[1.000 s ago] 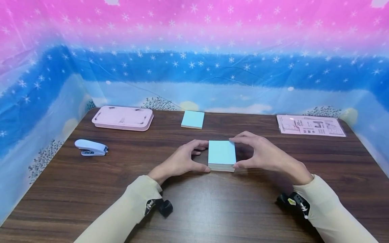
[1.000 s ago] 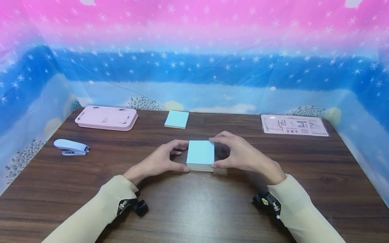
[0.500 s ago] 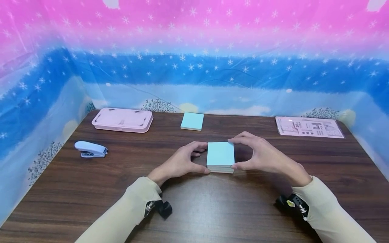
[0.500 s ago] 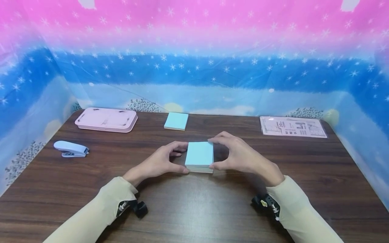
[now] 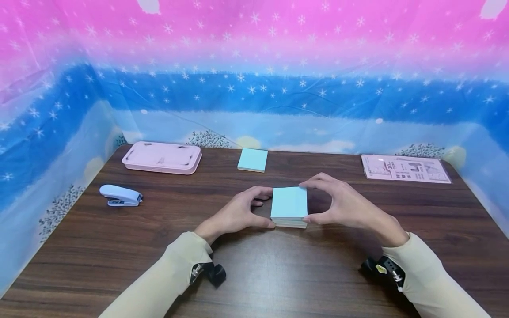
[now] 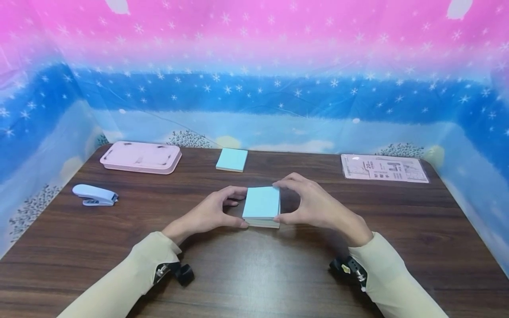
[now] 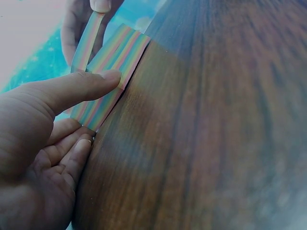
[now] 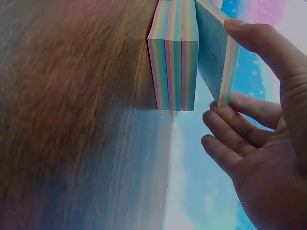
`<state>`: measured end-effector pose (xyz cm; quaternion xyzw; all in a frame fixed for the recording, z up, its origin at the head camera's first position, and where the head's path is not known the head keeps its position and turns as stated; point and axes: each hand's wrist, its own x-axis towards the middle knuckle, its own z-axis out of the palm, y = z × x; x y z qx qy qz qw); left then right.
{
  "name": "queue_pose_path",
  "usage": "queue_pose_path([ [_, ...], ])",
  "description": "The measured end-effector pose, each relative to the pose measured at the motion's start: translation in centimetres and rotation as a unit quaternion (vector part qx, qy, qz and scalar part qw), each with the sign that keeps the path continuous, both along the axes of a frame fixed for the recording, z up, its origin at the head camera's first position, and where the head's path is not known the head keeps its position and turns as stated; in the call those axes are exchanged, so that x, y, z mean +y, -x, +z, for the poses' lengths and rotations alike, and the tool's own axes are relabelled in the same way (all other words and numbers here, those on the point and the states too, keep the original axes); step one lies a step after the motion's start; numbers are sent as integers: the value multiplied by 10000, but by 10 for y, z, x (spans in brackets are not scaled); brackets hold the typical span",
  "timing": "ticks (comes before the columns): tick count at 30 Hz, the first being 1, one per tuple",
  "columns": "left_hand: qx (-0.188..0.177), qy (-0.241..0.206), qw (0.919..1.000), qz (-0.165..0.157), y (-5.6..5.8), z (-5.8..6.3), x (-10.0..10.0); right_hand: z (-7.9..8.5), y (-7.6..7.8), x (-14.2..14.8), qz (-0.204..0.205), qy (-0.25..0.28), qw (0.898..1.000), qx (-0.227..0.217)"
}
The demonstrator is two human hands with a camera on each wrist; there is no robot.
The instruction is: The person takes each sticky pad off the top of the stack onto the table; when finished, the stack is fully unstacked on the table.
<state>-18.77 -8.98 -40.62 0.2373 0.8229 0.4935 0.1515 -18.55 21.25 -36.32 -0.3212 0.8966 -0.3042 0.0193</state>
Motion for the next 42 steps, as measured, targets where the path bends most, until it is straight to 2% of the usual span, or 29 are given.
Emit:
queue_pose_path([
  [31,31,61,10000,-51,0,0,-1,8,-4,0,-61,279,9993,250],
  [42,60,29,10000,-36,0,-1,-3,15,2,-4,-111,372,9980,507],
])
